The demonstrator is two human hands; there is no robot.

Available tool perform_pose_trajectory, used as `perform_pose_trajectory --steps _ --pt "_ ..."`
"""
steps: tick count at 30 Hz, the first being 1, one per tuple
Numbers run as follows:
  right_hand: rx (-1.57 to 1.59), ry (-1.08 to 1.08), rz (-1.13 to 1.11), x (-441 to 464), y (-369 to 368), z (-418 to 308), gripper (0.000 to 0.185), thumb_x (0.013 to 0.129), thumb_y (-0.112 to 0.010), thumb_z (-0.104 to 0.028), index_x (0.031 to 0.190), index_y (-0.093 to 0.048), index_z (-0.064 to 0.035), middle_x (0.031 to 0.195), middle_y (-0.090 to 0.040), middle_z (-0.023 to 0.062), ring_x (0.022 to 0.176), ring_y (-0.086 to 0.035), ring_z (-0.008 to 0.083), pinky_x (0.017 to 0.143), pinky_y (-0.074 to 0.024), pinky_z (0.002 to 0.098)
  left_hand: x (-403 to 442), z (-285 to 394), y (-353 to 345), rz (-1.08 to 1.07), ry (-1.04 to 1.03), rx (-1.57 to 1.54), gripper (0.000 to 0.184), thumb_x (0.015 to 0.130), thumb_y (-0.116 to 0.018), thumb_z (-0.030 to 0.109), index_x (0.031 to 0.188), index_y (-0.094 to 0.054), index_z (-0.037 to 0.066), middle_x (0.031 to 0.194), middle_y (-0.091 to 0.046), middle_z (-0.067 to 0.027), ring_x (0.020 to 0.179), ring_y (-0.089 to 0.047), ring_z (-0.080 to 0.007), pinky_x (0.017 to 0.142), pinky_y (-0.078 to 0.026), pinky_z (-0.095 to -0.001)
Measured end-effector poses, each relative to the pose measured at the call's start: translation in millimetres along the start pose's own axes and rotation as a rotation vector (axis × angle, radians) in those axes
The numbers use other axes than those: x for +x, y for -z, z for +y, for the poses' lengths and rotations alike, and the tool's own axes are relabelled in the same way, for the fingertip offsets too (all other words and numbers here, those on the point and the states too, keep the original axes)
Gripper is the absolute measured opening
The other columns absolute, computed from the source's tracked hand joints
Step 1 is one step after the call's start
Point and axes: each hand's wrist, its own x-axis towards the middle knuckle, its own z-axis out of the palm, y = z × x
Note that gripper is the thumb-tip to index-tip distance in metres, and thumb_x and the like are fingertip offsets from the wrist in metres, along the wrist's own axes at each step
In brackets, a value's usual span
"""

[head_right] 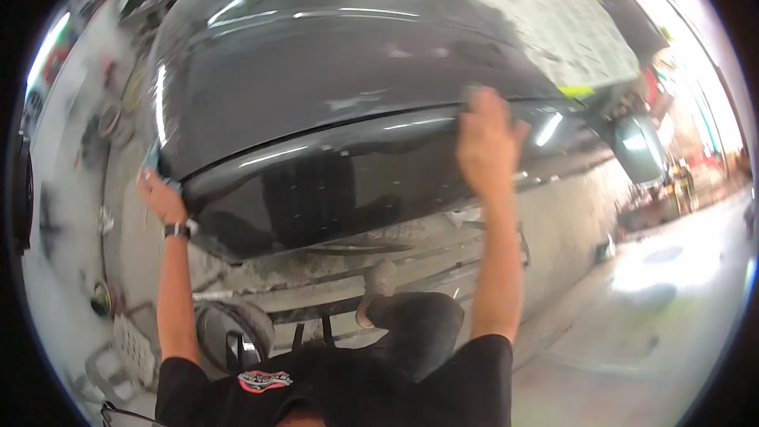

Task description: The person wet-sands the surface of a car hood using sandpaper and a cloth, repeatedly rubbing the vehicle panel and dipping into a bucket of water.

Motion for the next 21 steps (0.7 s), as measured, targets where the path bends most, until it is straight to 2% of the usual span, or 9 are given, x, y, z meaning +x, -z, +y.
perform_pose_trajectory --steps 1,2,4,8,12,15,17,20,21 --pt "-0.127 -0.065 0.046 3.1 -1.8 12.6 0.034 0.104 -0.051 -0.016 0.134 -0.061 -0.0029 0.151 -0.053 0.0178 0.143 -0.046 0.0417 0.112 -0.0318 0.0712 0.2 2.1 -2.9 0.03 -0.014 -0.029 0.041 0.108 -0.056 0.027 0.133 -0.064 -0.005 0.128 -0.069 -0.026 0.118 -0.065 -0.0376 0.105 -0.047 -0.0437" --pt "-0.097 0.044 -0.02 9.1 -1.8 -14.5 0.036 0.104 -0.052 -0.018 0.135 -0.061 -0.0029 0.152 -0.052 0.0178 0.143 -0.046 0.0412 0.112 -0.0318 0.0712 -3.4 14.8 -0.9 0.004 0.016 -0.113 0.041 0.108 -0.056 0.027 0.133 -0.065 -0.004 0.125 -0.071 -0.0242 0.117 -0.066 -0.0351 0.104 -0.048 -0.0424" --pt "-0.044 0.229 -0.139 10.9 2.6 -106.1 0.039 0.104 -0.053 -0.021 0.137 -0.059 -0.0028 0.152 -0.051 0.0179 0.144 -0.045 0.0402 0.111 -0.0319 0.0712 -4.9 21.7 1.1 -0.007 0.033 -0.118 0.04 0.108 -0.056 0.028 0.132 -0.066 -0.003 0.126 -0.07 -0.0219 0.116 -0.065 -0.0336 0.103 -0.048 -0.0412" --pt "0.249 0.464 -0.06 -30.3 -84.9 -295.1 0.059 0.103 -0.055 -0.041 0.147 -0.052 -0.0011 0.157 -0.049 0.0179 0.147 -0.043 0.0341 0.117 -0.0271 0.0698 -4.4 28.2 -1.0 0.011 -0.022 -0.126 0.039 0.108 -0.057 0.028 0.13 -0.066 -0.003 0.125 -0.071 -0.0202 0.114 -0.066 -0.0331 0.103 -0.048 -0.0406" --pt "0.045 0.479 -0.12 -3.7 -32.9 -211.8 0.045 0.105 -0.052 -0.032 0.139 -0.058 -0.0032 0.152 -0.054 0.0143 0.144 -0.048 0.033 0.113 -0.0294 0.0705 -5.8 35.2 -2.8 0.018 -0.018 -0.153 0.036 0.105 -0.06 0.026 0.129 -0.068 0.0 0.121 -0.069 -0.0188 0.114 -0.064 -0.0328 0.102 -0.049 -0.0421" --pt "-0.09 0.161 -0.065 -2.3 -18.4 -102.9 0.047 0.107 -0.049 -0.024 0.15 -0.053 -0.006 0.161 -0.049 0.0165 0.148 -0.045 0.0364 0.115 -0.0264 0.0731 -8.8 42.5 0.5 0.042 -0.017 -0.137 0.035 0.104 -0.06 0.026 0.126 -0.069 0.0 0.119 -0.069 -0.0187 0.113 -0.063 -0.0341 0.1 -0.048 -0.0451" --pt "-0.043 0.083 -0.08 -1.8 -28.3 -118.1 0.051 0.107 -0.05 -0.023 0.155 -0.05 -0.0047 0.163 -0.045 0.0198 0.152 -0.041 0.0388 0.116 -0.0233 0.0763 -8.1 41.1 -0.2 0.063 -0.062 -0.135 0.034 0.102 -0.061 0.025 0.124 -0.069 0.0 0.117 -0.069 -0.0195 0.112 -0.063 -0.0373 0.099 -0.047 -0.0476" --pt "0.043 0.515 -0.137 -21.7 -50.4 -266.8 0.051 0.104 -0.056 -0.034 0.144 -0.055 -0.0021 0.157 -0.049 0.02 0.149 -0.042 0.0367 0.116 -0.0266 0.0738 -7.4 36.5 -5.0 0.068 -0.024 -0.154 0.035 0.101 -0.063 0.025 0.126 -0.069 0.001 0.121 -0.067 -0.0208 0.114 -0.06 -0.0402 0.1 -0.046 -0.049" --pt "0.113 0.536 -0.135 -32.9 -71.3 -308.9 0.053 0.104 -0.054 -0.036 0.145 -0.055 -0.0019 0.158 -0.048 0.0201 0.15 -0.042 0.0368 0.116 -0.027 0.074 -9.2 37.3 -2.3 0.06 -0.014 -0.152 0.035 0.101 -0.063 0.025 0.126 -0.069 0.001 0.121 -0.067 -0.021 0.114 -0.06 -0.0403 0.1 -0.046 -0.0492"
